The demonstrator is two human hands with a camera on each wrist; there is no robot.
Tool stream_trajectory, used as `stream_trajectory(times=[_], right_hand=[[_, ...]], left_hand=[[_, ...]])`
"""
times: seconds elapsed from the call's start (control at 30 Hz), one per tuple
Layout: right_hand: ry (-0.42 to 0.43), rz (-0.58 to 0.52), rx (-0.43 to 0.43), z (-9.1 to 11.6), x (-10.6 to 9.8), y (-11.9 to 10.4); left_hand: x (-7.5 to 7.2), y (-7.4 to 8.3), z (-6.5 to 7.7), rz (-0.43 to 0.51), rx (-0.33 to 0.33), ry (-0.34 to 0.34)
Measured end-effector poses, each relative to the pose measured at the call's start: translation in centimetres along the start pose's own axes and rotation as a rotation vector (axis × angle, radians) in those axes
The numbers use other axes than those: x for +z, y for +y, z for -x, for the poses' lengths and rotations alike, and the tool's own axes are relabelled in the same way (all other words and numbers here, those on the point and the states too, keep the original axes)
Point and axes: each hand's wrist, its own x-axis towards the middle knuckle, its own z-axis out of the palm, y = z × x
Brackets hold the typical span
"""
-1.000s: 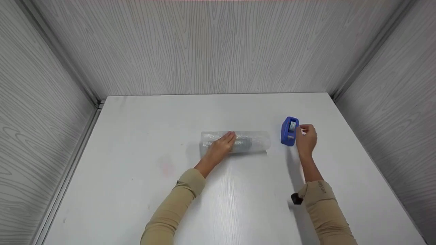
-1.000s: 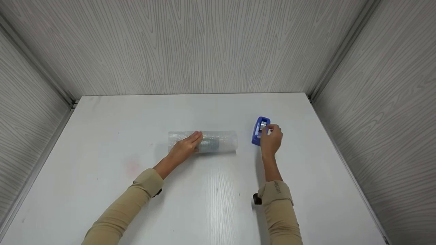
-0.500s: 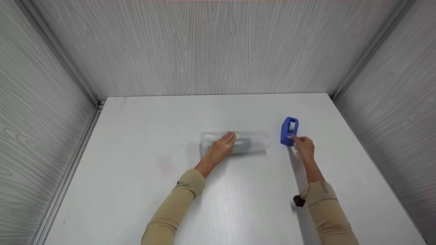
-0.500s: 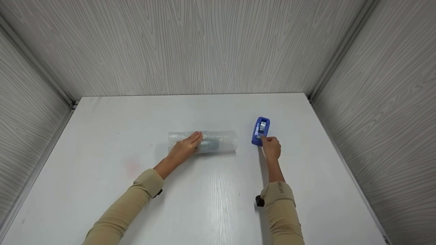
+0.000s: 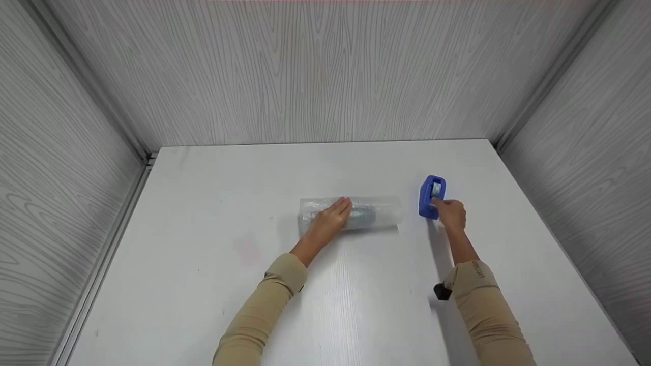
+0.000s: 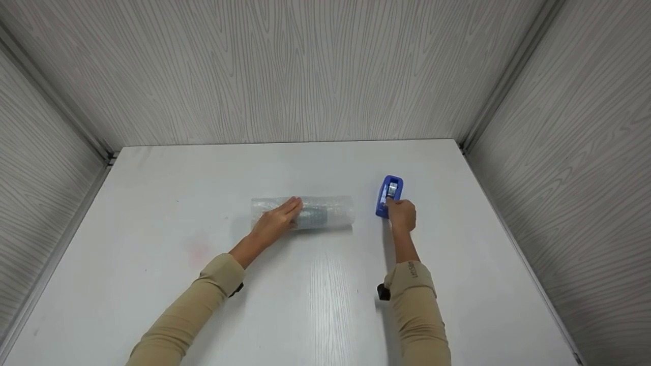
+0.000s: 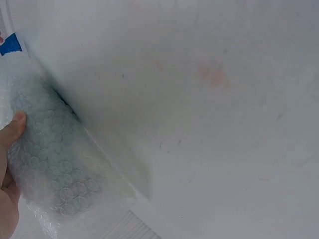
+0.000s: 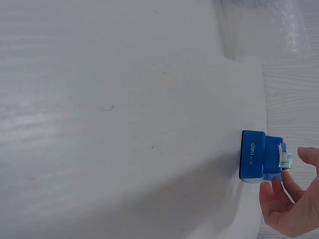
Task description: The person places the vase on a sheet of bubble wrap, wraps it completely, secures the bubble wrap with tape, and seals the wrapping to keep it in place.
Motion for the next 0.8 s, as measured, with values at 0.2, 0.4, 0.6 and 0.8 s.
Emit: stream_trajectory(times=[0.2,0.4,0.6,0.8], right_hand=[[-0.015,0.081,-0.015,-0.1,0.5,-0.4],[0.031,0.179,-0.059,-0.3,1.5,-0.6],[0.104,0.239,-0.075,-0.1,2.5,-1.0],[0.205,0.33,-0.143,-0.2,3.3,-1.3]], left_hand=[[-0.1,0.0,0.0,0.019,-0.011,-0.02],[-0.2,-0.2,0.2,0.073,-0.032,-0.032],[-0.3,-0.2,0.3,0.08,-0.043,-0.044],[-0.3,0.0,0.1,0.068,-0.032,-0.059]])
